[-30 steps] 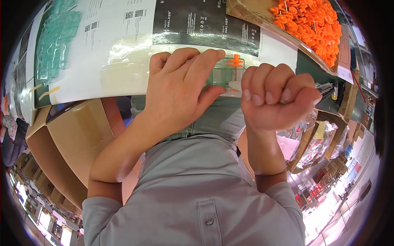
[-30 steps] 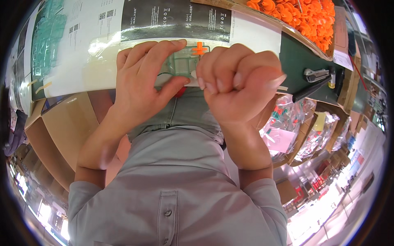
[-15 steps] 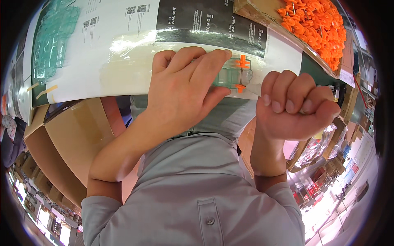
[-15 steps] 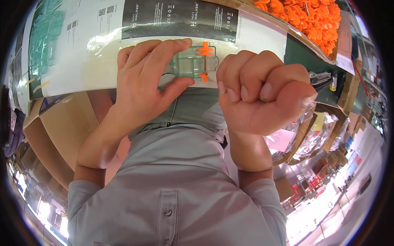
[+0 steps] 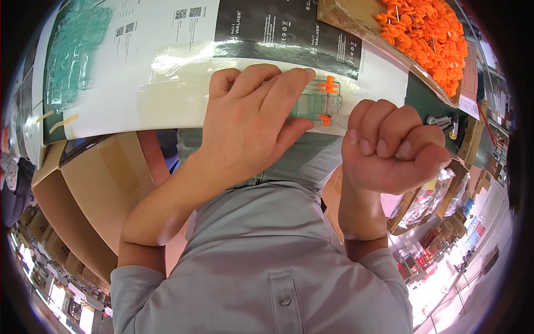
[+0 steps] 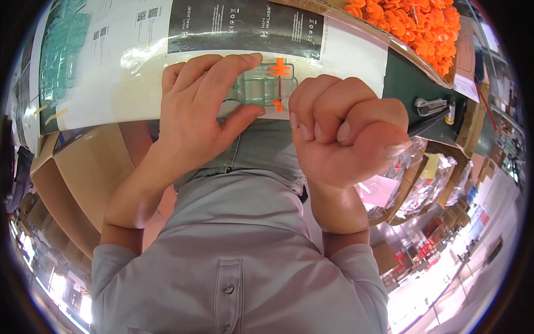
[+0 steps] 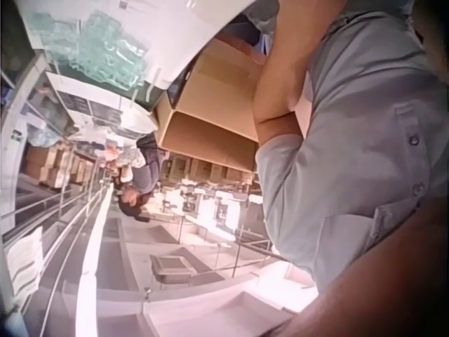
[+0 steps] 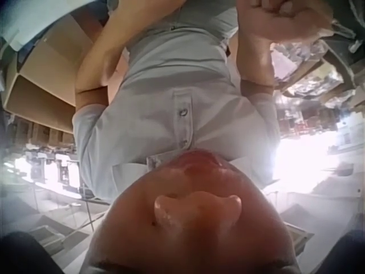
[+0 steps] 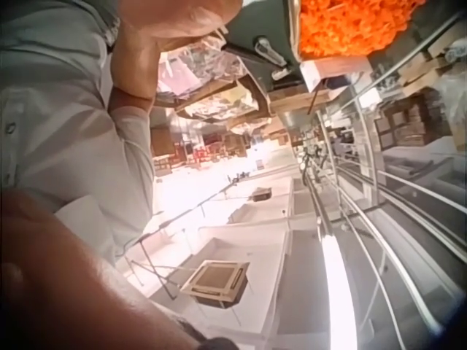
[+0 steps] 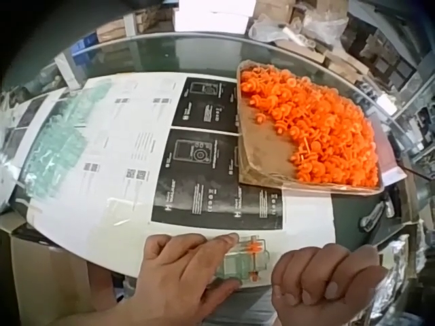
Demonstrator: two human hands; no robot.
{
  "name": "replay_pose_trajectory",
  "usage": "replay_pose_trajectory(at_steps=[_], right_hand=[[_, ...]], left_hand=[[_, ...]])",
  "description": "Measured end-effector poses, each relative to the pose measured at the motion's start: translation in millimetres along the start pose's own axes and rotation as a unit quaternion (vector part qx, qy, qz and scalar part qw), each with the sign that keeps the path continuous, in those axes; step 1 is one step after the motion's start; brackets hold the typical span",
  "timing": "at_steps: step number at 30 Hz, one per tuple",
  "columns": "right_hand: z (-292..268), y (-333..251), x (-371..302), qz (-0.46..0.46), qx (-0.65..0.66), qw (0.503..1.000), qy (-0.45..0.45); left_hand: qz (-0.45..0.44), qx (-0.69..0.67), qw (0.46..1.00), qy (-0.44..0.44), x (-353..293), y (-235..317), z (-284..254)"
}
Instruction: Manually assembling small orange components into clear plastic casings on an assembly line.
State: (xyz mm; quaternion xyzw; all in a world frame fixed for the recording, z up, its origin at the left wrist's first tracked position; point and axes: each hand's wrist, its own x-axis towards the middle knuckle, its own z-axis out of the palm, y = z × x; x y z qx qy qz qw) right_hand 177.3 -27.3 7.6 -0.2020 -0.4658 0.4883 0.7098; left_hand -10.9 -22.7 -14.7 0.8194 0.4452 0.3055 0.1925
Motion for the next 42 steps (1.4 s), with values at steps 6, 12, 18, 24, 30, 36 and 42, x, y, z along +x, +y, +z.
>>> replay_pose_trajectory(at_steps=[6,12,18,24,30,36,42], right_hand=[[12.9,4.2,-8.4,-0.087,-0.178,0.976,-0.086],[11.3,-3.1,-6.6,-0.039,-0.192,0.978,-0.066],[11.2,2.8,-6.0,-0.045,-0.071,0.996,-0.007],[13.7,8.3,-12.7,-0.137,-0.178,0.97,-0.096],[11.1,-10.1,10.1,0.024,-0.029,0.999,0.002],[-2.5,-29.4,17.6,0.174,-0.588,0.777,-0.14],[-12.6,-37.0,6.0,0.218,-0.641,0.718,-0.162]], left_hand=[[0.024,0.002,0.999,0.032,-0.1,-2.7,4.4],[0.006,-0.005,1.0,0.018,-0.5,-0.3,1.4],[0.006,-0.012,1.0,0.023,0.1,-1.8,1.4],[0.01,-0.011,0.999,0.029,-1.9,-1.5,1.7],[0.011,-0.01,0.999,0.032,-2.6,-0.9,0.8],[0.01,-0.002,0.999,0.033,-1.5,-2.8,1.5],[0.007,-0.005,1.0,0.013,-0.9,0.8,0.5]])
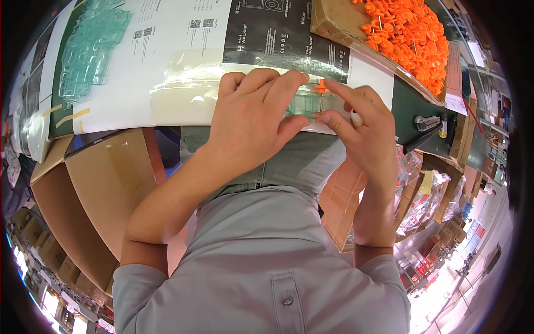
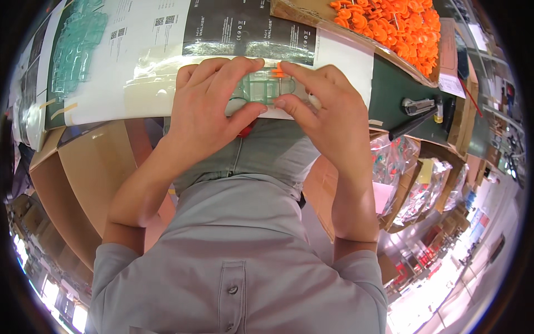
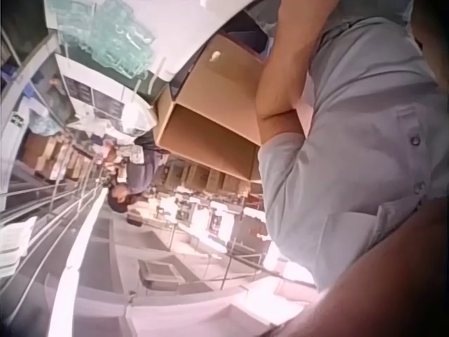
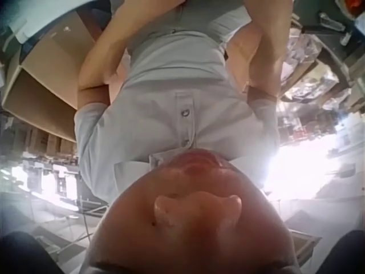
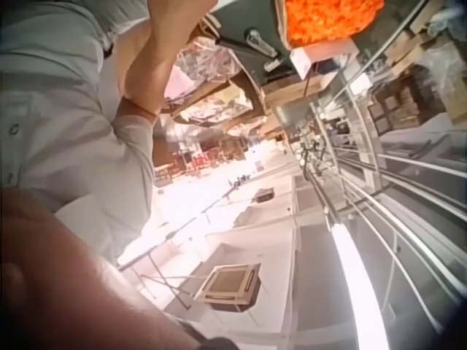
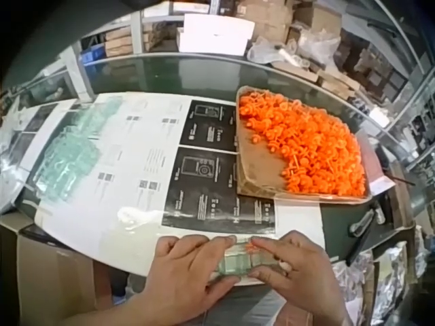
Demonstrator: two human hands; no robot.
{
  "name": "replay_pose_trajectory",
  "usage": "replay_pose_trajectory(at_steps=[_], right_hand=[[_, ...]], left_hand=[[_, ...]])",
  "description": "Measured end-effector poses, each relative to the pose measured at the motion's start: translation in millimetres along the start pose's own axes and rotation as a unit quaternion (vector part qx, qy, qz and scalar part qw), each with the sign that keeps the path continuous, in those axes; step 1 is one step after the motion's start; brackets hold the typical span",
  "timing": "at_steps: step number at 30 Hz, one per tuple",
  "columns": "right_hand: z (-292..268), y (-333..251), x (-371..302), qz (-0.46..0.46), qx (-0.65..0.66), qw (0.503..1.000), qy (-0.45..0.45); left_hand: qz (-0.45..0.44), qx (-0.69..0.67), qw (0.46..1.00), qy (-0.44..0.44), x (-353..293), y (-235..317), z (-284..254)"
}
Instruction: Manually assembling small orange components into clear plastic casings on an assembly line.
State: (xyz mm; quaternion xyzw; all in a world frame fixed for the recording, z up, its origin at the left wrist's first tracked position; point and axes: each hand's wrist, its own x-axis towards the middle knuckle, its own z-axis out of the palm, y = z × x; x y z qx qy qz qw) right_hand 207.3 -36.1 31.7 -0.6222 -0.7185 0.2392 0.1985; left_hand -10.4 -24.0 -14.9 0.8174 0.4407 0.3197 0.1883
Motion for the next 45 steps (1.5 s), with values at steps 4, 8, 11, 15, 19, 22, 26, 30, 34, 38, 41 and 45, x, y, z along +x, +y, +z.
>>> replay_pose_trajectory(at_steps=[4,8,11,15,19,22,26,30,34,38,41,45], right_hand=[[10.7,-2.4,3.4,-0.008,0.049,0.999,-0.005],[-4.8,21.3,1.7,0.002,-0.023,1.0,-0.004],[-9.4,16.6,3.4,0.045,0.136,0.986,0.083],[-5.6,6.3,20.2,0.005,0.575,0.802,0.162],[14.2,-3.7,38.8,-0.024,0.701,0.676,0.226],[20.9,-4.3,43.9,-0.029,0.689,0.681,0.246],[23.3,-12.3,47.8,-0.029,0.681,0.692,0.24],[18.2,-21.0,52.6,0.014,0.652,0.721,0.233],[9.6,-14.9,65.0,0.019,0.654,0.744,0.139],[5.9,-16.0,71.6,0.066,0.678,0.731,0.048],[6.9,-22.5,73.0,0.145,0.695,0.698,0.091],[2.7,-17.1,71.4,0.047,0.643,0.762,0.062]], left_hand=[[0.004,0.009,1.0,0.004,0.3,-1.4,-1.3],[-0.003,0.006,1.0,-0.011,1.6,-0.3,-4.2],[-0.014,0.008,1.0,-0.022,1.0,2.9,-3.7],[-0.015,0.014,1.0,-0.022,2.5,3.0,-4.8],[-0.03,0.007,0.999,-0.032,3.3,4.9,-3.1],[-0.028,0.009,0.999,-0.03,3.6,5.1,-3.2],[-0.027,0.011,0.999,-0.03,3.4,4.2,-3.9],[-0.029,0.009,0.999,-0.033,2.0,2.7,-3.3],[-0.025,0.012,0.999,-0.036,5.2,3.0,-4.5],[-0.004,0.016,1.0,-0.012,3.6,3.3,-0.8],[0.007,0.017,1.0,0.003,2.9,2.1,0.3],[0.013,0.012,1.0,0.004,6.0,0.0,0.7]])
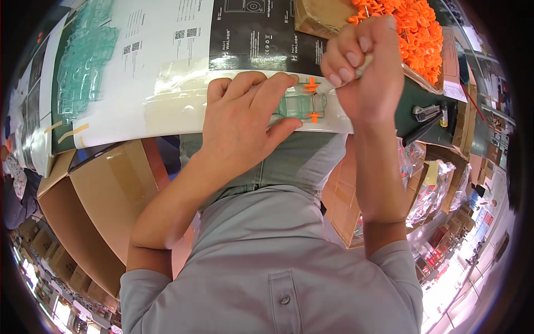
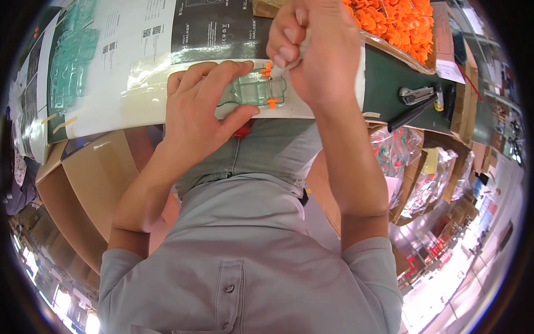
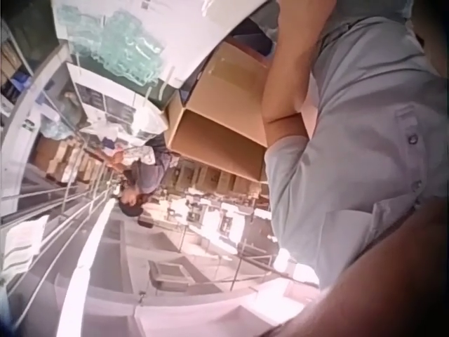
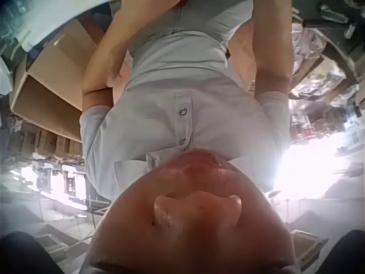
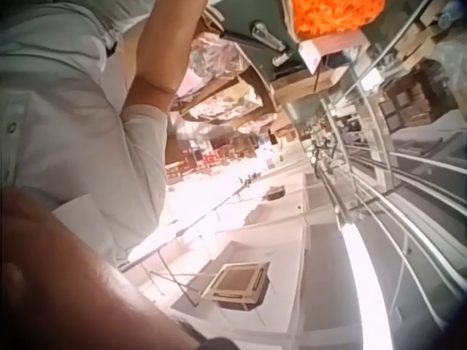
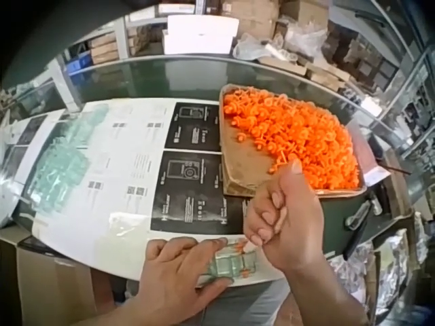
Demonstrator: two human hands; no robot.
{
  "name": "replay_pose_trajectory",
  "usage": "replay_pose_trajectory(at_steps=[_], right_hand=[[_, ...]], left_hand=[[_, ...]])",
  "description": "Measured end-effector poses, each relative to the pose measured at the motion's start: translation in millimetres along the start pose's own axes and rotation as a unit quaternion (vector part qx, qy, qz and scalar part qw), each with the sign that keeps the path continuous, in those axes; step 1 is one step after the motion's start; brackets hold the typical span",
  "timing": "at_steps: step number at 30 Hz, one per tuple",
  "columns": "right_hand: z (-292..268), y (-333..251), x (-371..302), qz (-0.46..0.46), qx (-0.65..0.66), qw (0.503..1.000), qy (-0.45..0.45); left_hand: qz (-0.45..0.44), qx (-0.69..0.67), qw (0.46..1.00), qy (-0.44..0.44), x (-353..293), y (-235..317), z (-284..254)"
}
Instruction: Manually assembling small orange components into clear plastic casings on an assembly line.
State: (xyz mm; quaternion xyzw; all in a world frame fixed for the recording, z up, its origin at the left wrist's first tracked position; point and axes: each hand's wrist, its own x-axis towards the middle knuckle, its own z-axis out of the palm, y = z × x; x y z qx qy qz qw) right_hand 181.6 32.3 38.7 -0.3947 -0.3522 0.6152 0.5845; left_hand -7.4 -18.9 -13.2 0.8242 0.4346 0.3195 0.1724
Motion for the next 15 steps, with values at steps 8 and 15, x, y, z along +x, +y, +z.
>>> replay_pose_trajectory(at_steps=[8,15], right_hand=[[-19.0,-6.5,-55.6,-0.134,-0.606,0.777,-0.103],[-31.3,-8.1,-65.3,-0.084,-0.622,0.777,-0.055]], left_hand=[[-0.022,0.0,1.0,-0.005,-1.1,1.2,-1.5],[-0.034,0.002,0.999,-0.032,-0.4,6.7,-1.3]])
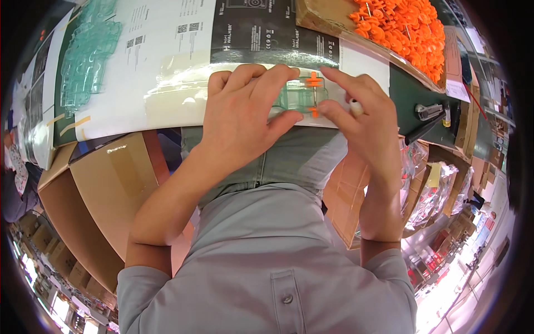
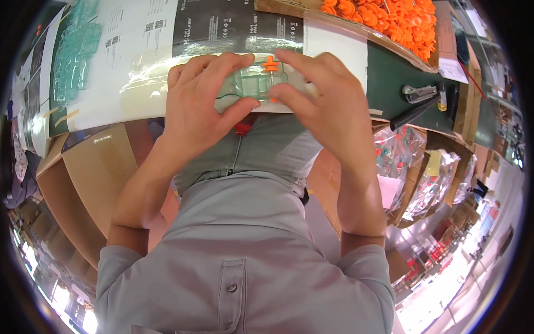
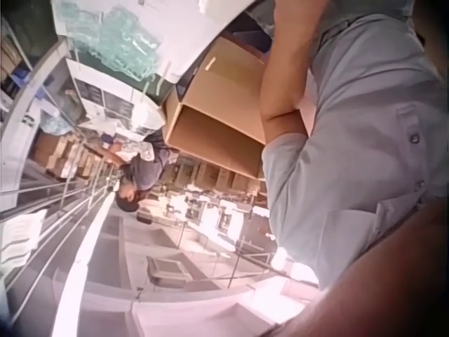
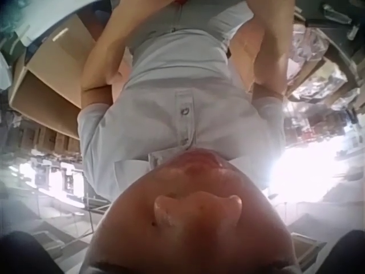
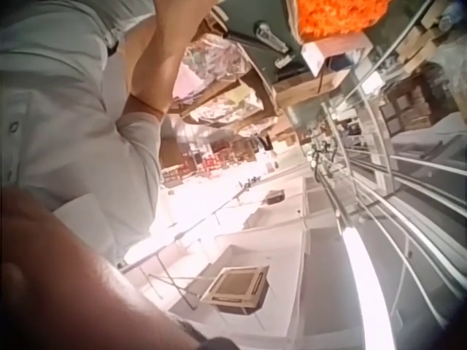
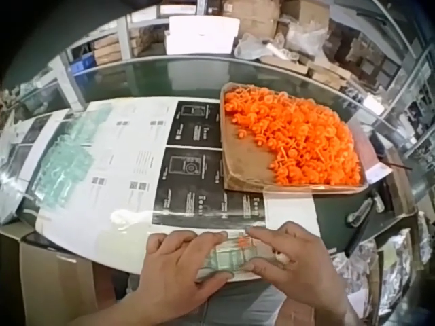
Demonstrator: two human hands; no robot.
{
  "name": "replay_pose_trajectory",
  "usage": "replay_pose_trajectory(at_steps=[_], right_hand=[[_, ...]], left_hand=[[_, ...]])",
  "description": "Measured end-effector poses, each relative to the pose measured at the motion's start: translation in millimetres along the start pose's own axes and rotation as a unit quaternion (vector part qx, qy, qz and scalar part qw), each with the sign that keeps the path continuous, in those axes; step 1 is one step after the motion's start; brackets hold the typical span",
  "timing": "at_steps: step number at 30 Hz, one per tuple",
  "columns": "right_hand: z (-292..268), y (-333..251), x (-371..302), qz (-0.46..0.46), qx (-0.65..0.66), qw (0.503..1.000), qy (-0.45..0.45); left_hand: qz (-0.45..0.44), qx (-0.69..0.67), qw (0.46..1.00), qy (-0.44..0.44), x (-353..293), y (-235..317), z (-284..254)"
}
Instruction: Manually assembling small orange components into clear plastic casings on an assembly line.
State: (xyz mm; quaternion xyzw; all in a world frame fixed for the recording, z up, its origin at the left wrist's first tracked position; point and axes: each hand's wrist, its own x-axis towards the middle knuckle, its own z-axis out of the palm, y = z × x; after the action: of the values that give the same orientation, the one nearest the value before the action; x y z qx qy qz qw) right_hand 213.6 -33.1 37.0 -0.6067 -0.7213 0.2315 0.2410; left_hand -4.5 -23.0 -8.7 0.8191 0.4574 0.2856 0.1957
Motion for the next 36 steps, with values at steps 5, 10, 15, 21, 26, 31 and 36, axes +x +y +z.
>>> replay_pose_trajectory(at_steps=[5,10,15,21,26,31,36], right_hand=[[9.5,6.5,-4.9,0.024,0.005,0.999,-0.022],[9.0,4.4,-4.4,0.034,0.027,0.999,-0.023],[7.5,6.9,-6.4,0.027,0.009,0.999,-0.031],[-6.5,21.0,-9.1,0.163,0.352,0.913,0.124],[19.5,7.2,15.5,-0.009,0.719,0.648,0.252],[43.2,-10.9,20.2,0.003,0.63,0.698,0.34],[52.2,-11.4,22.9,0.038,0.657,0.661,0.361]], left_hand=[[0.016,0.01,0.999,0.03,-0.6,-1.9,0.9],[0.023,0.008,0.999,0.038,0.8,-4.6,0.4],[0.005,0.009,1.0,0.008,-1.2,0.9,-1.2],[0.007,0.03,1.0,-0.006,1.9,12.6,-7.4],[0.05,-0.024,0.998,0.021,20.0,21.3,-2.9],[0.048,-0.092,0.995,0.005,19.7,13.0,6.7],[0.036,-0.092,0.995,-0.006,20.1,12.2,6.0]])
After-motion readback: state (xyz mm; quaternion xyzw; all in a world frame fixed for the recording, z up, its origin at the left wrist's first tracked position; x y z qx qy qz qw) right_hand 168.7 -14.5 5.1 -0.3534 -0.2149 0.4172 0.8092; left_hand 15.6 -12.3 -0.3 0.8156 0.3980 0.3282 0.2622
